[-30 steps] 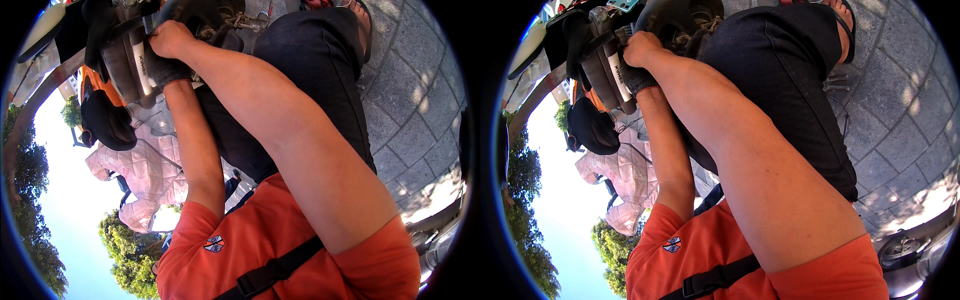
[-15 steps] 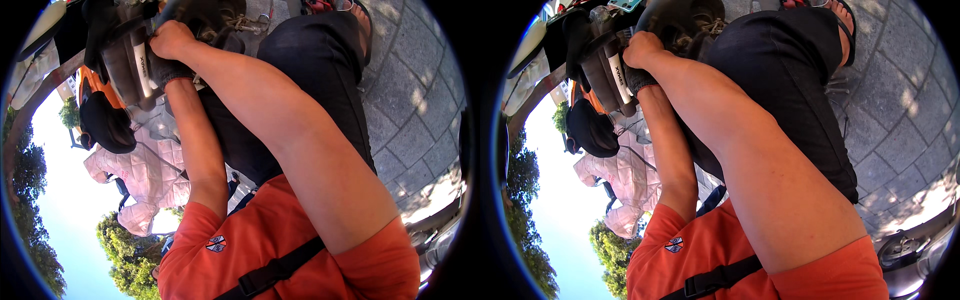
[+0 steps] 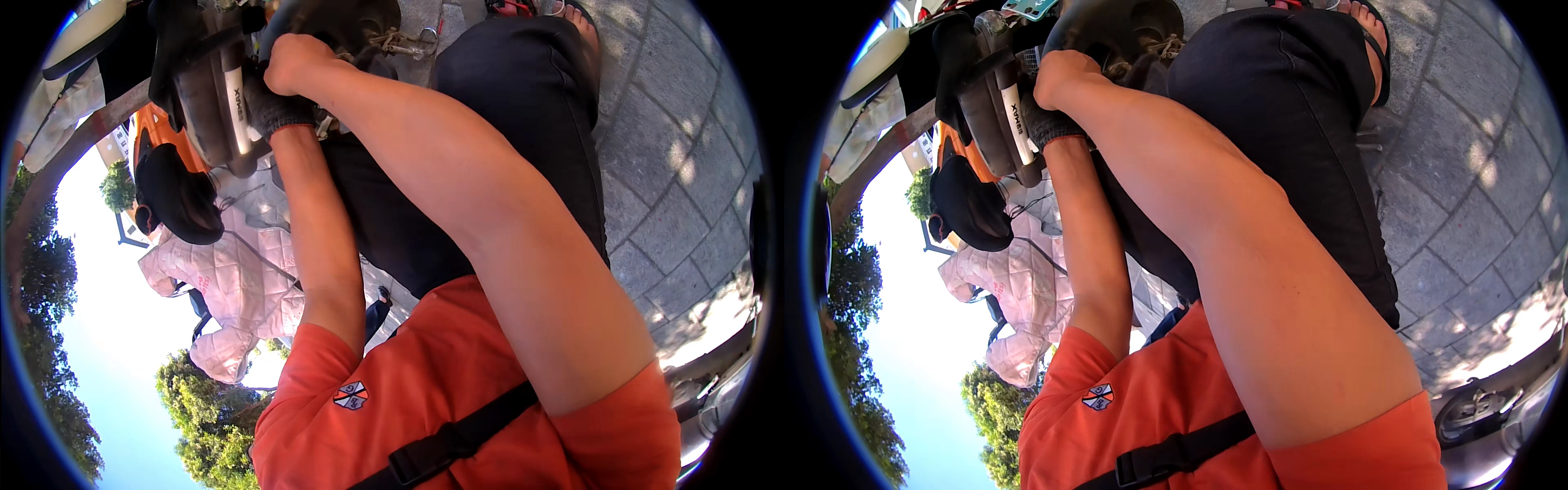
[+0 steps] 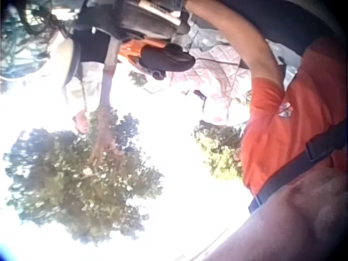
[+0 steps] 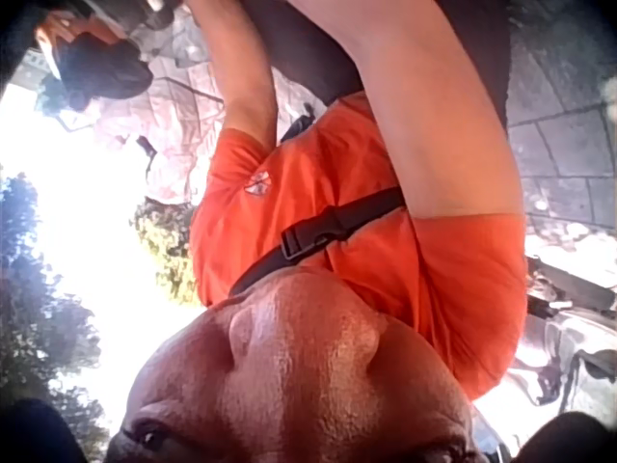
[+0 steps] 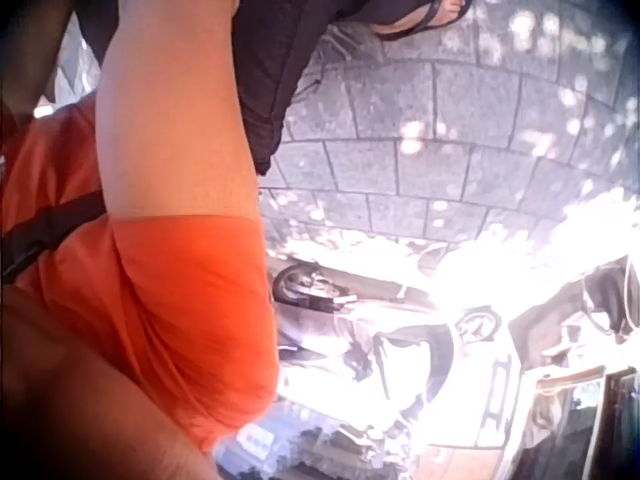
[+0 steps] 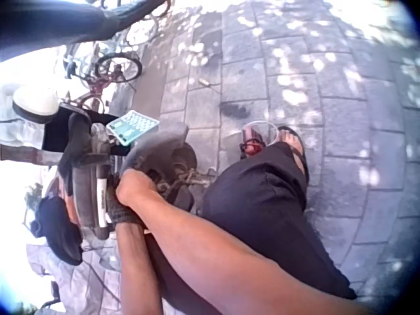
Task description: The person sits on the sidewalk and works on the handlebar area of a scooter. They use electrical tape to wrap wires and secure components near the handlebars, then use a screwdriver to tighten parts of the assembly.
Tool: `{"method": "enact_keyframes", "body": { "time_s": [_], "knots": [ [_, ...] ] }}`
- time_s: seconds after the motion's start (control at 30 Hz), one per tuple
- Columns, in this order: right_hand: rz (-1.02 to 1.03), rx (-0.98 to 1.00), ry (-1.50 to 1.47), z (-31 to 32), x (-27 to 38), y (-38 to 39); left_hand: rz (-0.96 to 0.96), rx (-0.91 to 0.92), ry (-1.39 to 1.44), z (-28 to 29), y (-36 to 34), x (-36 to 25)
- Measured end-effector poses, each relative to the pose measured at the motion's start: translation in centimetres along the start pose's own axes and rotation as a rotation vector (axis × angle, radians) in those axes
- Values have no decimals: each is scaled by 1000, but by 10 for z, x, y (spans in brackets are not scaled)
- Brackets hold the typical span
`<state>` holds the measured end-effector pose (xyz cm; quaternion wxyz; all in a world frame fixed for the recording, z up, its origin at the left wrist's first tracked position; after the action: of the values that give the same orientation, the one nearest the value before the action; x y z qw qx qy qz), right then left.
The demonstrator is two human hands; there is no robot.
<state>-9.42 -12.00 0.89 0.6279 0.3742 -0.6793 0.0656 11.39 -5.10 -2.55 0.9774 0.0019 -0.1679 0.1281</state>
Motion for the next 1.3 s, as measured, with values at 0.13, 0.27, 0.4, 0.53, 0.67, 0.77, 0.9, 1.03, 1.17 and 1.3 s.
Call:
{"method": "enact_keyframes", "body": {
  "time_s": [0.13,0.27,0.4,0.53,0.67,0.77,0.9,1.03,1.17,1.3],
  "knots": [
    [211,272,610,20,6,54,6,-10,145,0,-11,3],
    [170,516,1118,16,-21,89,-6,-23,276,6,-20,4],
    [104,738,1407,25,-44,112,-221,23,-160,28,-20,-21],
    [149,689,1433,46,-37,126,-394,212,-1025,72,-13,-99],
    [171,645,1431,61,-32,141,-402,386,-1215,101,0,-132],
    [193,658,1437,64,-28,153,-412,500,-1196,98,7,-122],
    [175,629,1349,74,-26,161,-403,504,-1199,90,12,-118],
    [187,594,1351,89,-24,163,-398,481,-1187,85,5,-116],
    [198,588,1326,101,-17,169,-400,438,-1181,79,-4,-105],
    [208,575,1276,105,-12,173,-495,254,-1583,72,-13,-91]
  ]
}}
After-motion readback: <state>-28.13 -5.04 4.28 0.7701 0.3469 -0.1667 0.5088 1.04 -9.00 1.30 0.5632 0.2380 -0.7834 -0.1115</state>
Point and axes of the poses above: each hand's wrist, its own y-axis away from the middle knuckle, its own z-axis out of the back of the hand, x = y × z, the point moved 5 cm from there along -y, towards the middle knuckle, and after that the axes turned 10 degrees about -y, right-handed, at the moved point
